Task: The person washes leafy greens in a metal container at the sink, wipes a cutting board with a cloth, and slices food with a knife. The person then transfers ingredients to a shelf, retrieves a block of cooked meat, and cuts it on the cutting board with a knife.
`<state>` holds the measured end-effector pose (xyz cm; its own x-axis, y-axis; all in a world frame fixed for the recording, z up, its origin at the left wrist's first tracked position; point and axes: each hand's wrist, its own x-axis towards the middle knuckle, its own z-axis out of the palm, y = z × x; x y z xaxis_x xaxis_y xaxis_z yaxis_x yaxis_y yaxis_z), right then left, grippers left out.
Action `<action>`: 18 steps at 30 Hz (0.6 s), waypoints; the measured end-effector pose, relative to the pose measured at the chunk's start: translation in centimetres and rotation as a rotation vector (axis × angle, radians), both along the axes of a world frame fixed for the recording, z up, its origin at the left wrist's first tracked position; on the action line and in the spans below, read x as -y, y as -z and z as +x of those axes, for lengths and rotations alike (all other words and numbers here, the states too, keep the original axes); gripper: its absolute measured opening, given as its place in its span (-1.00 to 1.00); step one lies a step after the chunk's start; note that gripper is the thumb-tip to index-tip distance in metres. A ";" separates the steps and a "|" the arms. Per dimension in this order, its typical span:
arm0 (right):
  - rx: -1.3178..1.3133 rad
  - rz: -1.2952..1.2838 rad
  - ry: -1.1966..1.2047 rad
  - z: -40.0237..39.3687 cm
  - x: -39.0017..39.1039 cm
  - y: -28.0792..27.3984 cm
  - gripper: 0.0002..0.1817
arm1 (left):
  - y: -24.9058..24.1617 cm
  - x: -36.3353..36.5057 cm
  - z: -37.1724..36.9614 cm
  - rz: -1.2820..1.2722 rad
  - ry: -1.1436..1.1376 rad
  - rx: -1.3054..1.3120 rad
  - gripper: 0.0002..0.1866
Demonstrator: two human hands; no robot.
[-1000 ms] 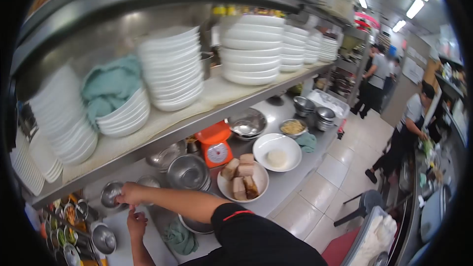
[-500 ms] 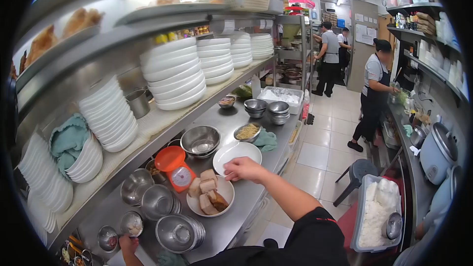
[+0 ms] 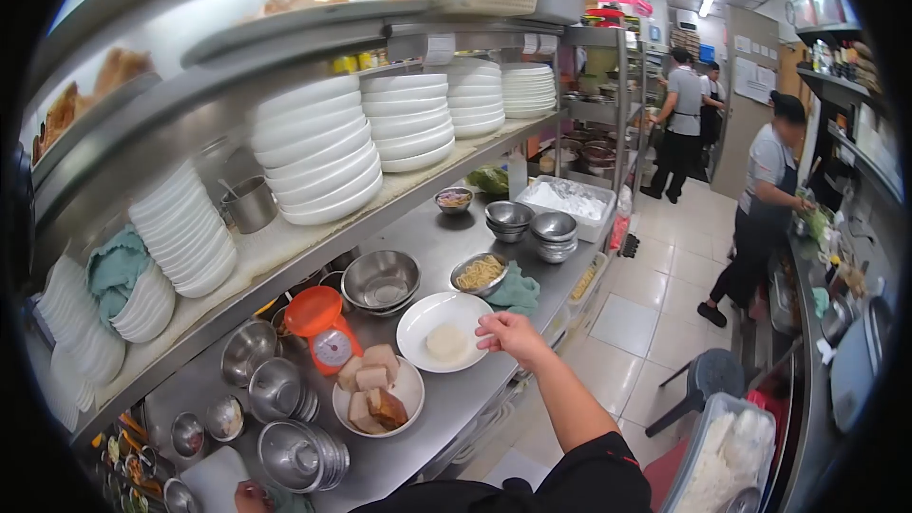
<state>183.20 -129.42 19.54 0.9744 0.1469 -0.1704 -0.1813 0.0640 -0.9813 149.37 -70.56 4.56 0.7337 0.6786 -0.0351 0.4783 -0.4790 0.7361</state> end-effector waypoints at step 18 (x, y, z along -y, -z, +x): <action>0.463 -0.588 -0.072 6.1 3.2 15.9 -0.42 | 4.6 9.7 2.0 0.749 0.053 -0.195 -0.44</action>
